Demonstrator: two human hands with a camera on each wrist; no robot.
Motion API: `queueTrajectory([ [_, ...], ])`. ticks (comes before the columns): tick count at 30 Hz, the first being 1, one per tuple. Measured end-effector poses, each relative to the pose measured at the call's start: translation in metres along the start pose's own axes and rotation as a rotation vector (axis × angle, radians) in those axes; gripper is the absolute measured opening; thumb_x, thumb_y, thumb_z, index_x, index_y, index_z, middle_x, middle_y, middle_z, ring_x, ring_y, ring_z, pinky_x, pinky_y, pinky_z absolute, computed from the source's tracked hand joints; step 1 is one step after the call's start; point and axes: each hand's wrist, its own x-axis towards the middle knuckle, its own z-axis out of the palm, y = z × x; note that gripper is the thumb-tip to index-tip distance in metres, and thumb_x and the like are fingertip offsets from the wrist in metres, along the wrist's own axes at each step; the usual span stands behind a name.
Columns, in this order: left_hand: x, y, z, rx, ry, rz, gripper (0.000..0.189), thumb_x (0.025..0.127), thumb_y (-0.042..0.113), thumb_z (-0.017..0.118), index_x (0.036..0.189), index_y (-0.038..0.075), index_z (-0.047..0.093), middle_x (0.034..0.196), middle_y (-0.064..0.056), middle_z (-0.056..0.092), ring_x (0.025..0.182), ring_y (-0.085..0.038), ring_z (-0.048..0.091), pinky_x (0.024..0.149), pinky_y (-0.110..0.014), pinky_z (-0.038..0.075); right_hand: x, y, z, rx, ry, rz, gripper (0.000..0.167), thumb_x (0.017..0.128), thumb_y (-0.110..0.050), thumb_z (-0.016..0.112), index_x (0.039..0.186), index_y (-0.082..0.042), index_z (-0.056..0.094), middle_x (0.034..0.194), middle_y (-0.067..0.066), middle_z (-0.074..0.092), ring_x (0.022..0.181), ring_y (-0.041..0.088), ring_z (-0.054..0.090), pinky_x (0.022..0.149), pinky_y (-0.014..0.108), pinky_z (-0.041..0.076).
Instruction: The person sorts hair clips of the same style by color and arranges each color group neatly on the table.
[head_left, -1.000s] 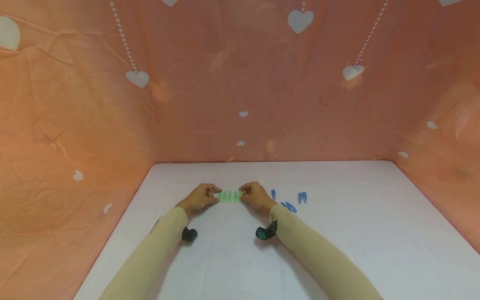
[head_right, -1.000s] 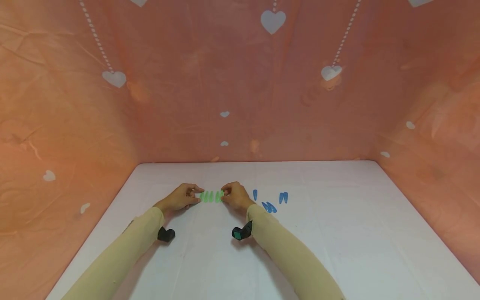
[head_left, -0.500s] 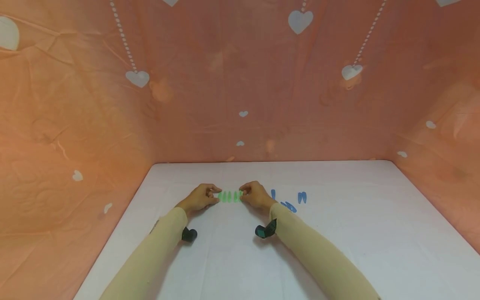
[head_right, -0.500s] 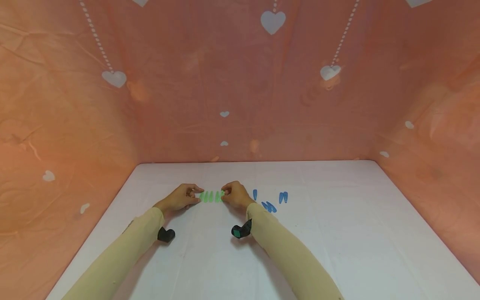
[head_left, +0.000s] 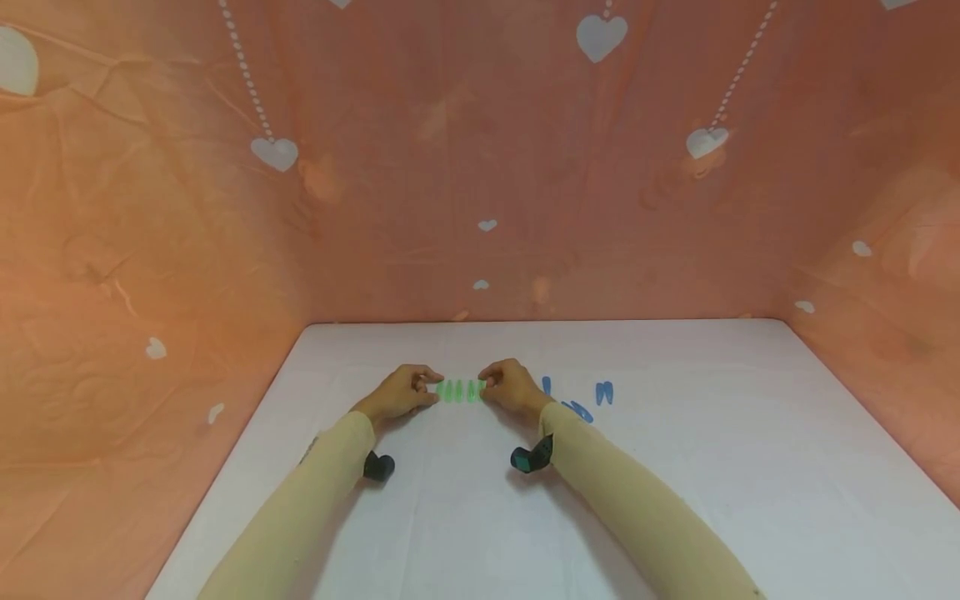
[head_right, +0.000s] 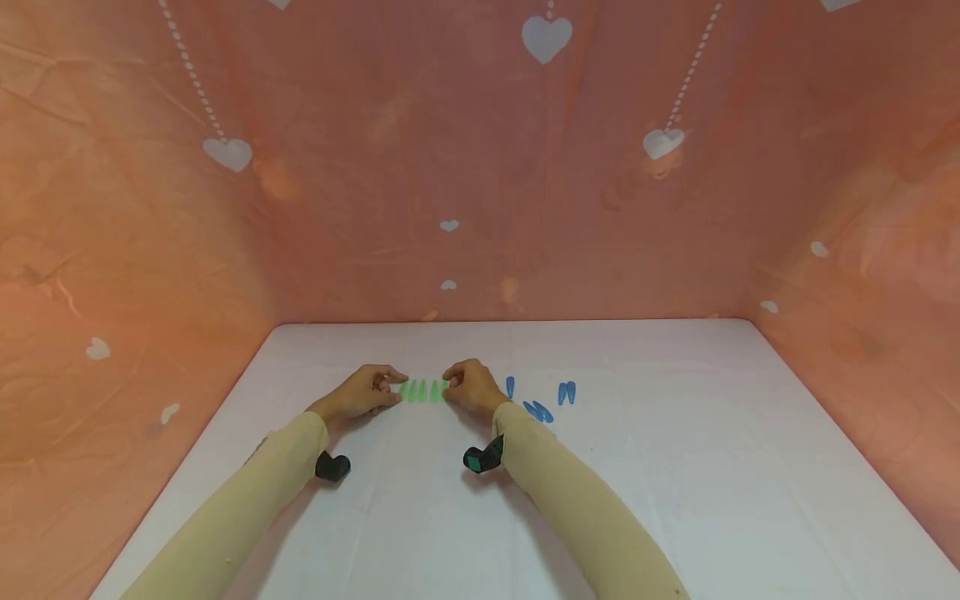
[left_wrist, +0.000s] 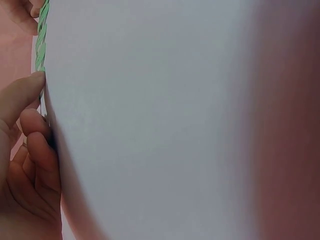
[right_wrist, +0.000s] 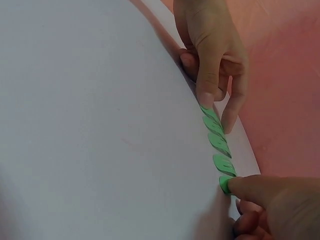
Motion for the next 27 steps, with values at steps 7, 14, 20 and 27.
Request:
queueTrajectory([
  [7,0.0004,-0.0018,0.001,0.009,0.009,0.011,0.04,0.094,0.006,0.068,0.133,-0.003,0.061,0.06,0.006,0.044,0.049,-0.006,0.038,0.05,-0.02,0.035,-0.0007,-0.0002,0.0,0.001,-0.007,-0.054,0.027,0.087,-0.002,0.07,0.114,0.003,0.071,0.082,0.002,0.062,0.077,0.012,0.052,0.078,0.025,0.044],
  [14,-0.0005,-0.0014,0.0023,0.002,0.012,0.012,0.04,0.094,0.006,0.068,0.133,-0.002,0.061,0.061,0.006,0.044,0.049,-0.006,0.039,0.051,-0.02,0.035,-0.0005,0.0026,0.0007,-0.001,0.013,-0.058,0.027,0.085,-0.002,0.069,0.111,0.003,0.072,0.081,0.0,0.06,0.077,0.012,0.051,0.076,0.024,0.043],
  [20,-0.0007,0.0001,0.0031,0.002,0.007,0.028,0.04,0.094,0.006,0.066,0.132,-0.004,0.059,0.062,0.007,0.045,0.05,-0.005,0.04,0.051,-0.019,0.036,0.0,0.0021,0.0,-0.001,0.015,-0.048,0.026,0.086,-0.002,0.069,0.112,0.002,0.072,0.082,0.001,0.061,0.079,0.012,0.052,0.079,0.025,0.044],
  [27,-0.0009,0.001,0.0014,-0.008,0.009,-0.004,0.041,0.094,0.007,0.067,0.133,-0.002,0.059,0.063,0.006,0.045,0.05,-0.006,0.04,0.051,-0.019,0.036,0.0011,0.0027,0.0004,0.013,0.004,-0.031,0.026,0.09,-0.008,0.07,0.114,0.001,0.072,0.085,0.002,0.063,0.081,0.013,0.053,0.08,0.026,0.045],
])
